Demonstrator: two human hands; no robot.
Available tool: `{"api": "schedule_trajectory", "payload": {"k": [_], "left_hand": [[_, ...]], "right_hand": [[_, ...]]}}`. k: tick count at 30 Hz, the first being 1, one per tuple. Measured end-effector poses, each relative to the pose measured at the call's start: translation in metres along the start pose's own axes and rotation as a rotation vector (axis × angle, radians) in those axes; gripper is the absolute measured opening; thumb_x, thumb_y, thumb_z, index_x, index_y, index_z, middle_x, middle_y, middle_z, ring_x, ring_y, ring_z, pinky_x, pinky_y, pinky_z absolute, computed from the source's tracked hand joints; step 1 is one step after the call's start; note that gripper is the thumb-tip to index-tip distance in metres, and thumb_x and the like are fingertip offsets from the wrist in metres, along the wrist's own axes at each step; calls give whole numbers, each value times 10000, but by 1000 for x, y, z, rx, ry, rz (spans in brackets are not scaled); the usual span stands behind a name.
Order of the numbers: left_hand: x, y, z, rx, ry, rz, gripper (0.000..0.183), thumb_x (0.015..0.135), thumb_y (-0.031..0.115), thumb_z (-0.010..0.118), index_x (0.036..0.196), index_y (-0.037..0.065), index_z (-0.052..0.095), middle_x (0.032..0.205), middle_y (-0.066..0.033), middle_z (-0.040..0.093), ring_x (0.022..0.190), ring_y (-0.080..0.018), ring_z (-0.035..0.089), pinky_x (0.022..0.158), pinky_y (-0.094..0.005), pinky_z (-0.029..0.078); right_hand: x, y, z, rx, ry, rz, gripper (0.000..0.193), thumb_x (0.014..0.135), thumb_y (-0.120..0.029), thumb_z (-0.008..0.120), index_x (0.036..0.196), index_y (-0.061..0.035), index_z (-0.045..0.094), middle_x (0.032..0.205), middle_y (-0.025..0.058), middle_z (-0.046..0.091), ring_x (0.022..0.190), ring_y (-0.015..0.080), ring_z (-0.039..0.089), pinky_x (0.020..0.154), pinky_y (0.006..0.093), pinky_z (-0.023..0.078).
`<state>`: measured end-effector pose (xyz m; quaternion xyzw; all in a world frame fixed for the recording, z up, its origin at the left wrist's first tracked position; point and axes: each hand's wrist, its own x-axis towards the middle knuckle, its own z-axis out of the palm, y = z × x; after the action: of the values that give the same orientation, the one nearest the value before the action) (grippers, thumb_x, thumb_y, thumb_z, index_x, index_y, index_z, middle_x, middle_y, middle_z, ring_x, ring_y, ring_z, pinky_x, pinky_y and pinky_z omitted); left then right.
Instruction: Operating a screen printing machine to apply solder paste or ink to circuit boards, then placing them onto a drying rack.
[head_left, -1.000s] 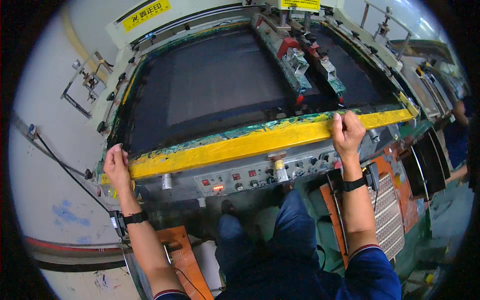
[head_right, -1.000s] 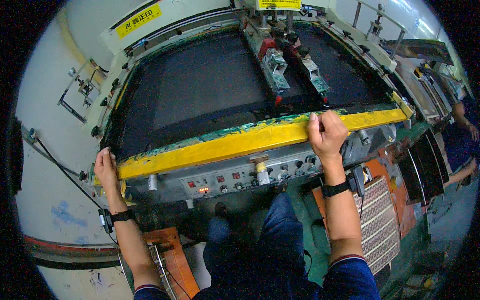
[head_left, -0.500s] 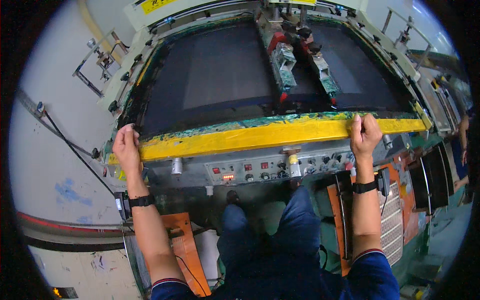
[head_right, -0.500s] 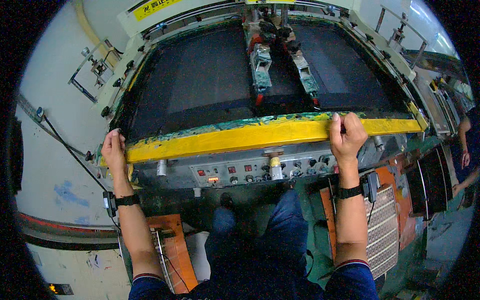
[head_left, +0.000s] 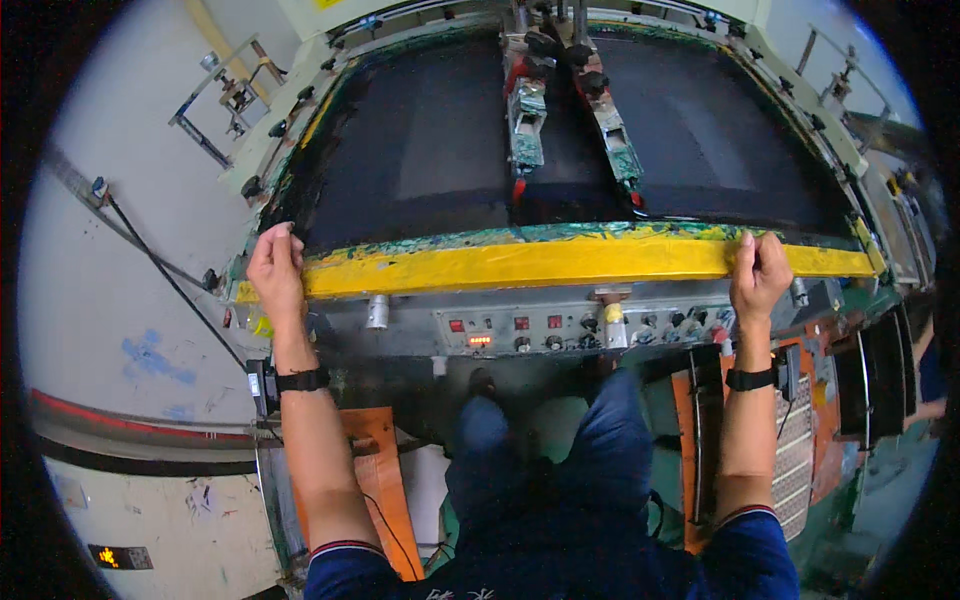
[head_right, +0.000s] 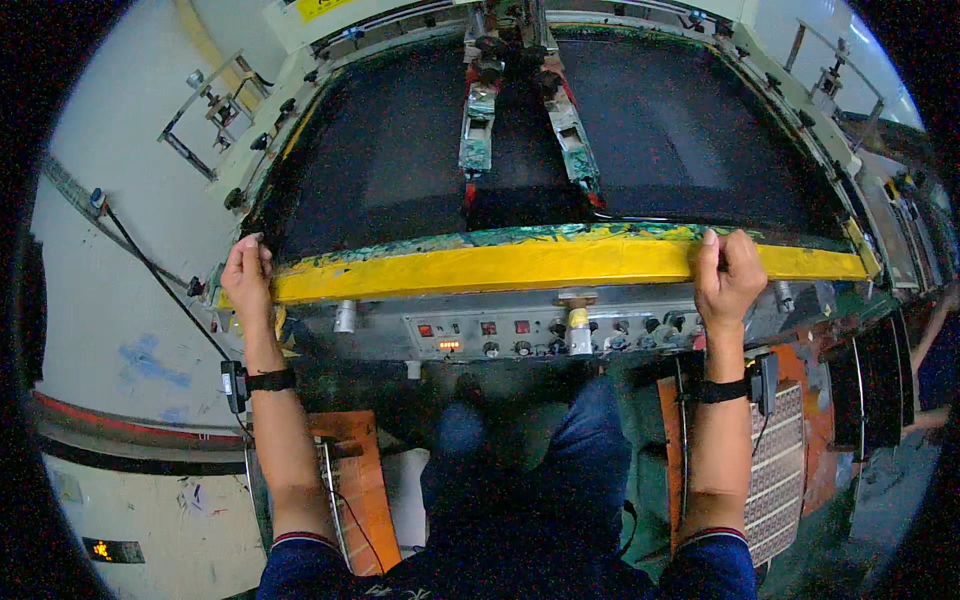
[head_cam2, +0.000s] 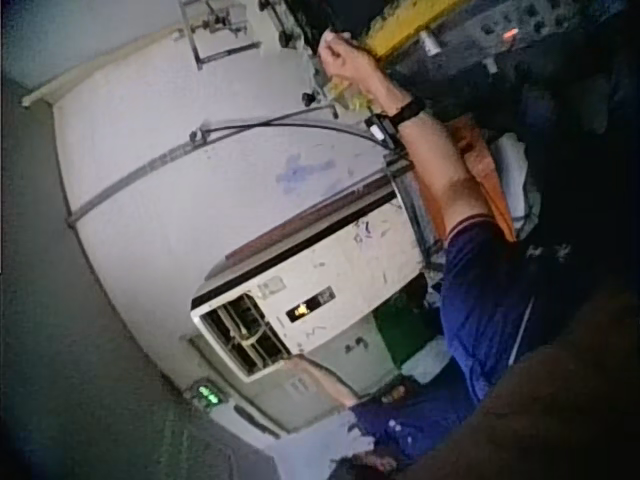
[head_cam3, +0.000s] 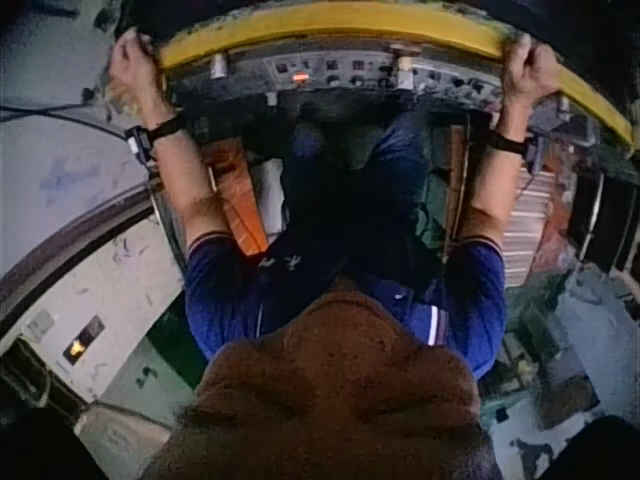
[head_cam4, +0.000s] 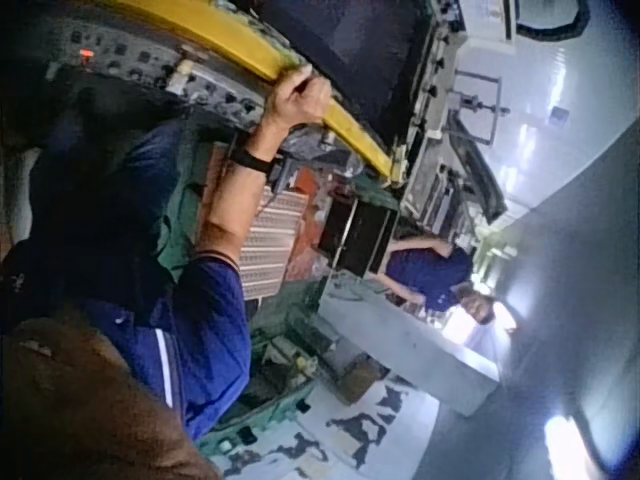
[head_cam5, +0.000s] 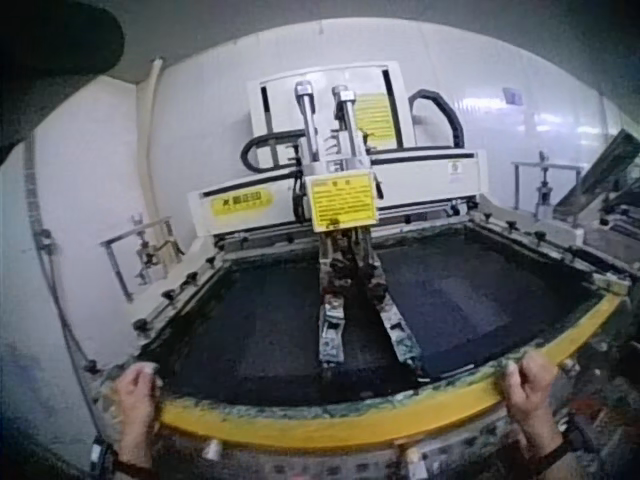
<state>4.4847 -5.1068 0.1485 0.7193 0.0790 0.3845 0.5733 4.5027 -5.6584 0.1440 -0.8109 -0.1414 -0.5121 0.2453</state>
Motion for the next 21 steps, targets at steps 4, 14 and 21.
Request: {"api": "schedule_trajectory", "payload": {"k": [4, 14, 21], "left_hand": [[-2, 3, 3, 3, 12, -3, 178, 904, 178, 556, 946, 25, 638, 701, 8, 554, 568, -40, 433, 505, -185, 336], [2, -9, 1, -24, 14, 50, 186, 920, 162, 518, 920, 13, 629, 693, 7, 559, 565, -41, 443, 500, -191, 342], [0, -4, 2, -27, 44, 62, 192, 921, 161, 511, 892, 9, 625, 676, 3, 554, 562, -47, 448, 507, -192, 344]], "right_hand": [[-1, 2, 0, 12, -1, 6, 272, 839, -73, 577, 620, -4, 431, 568, 113, 376, 484, 231, 384, 468, 335, 298], [-3, 8, 3, -15, 7, -30, 279, 838, -67, 572, 620, -9, 407, 580, 118, 353, 497, 256, 357, 473, 348, 286], [-2, 3, 2, 21, 0, -28, 257, 848, -71, 551, 627, -10, 434, 580, 103, 362, 500, 227, 364, 476, 330, 293]]}}
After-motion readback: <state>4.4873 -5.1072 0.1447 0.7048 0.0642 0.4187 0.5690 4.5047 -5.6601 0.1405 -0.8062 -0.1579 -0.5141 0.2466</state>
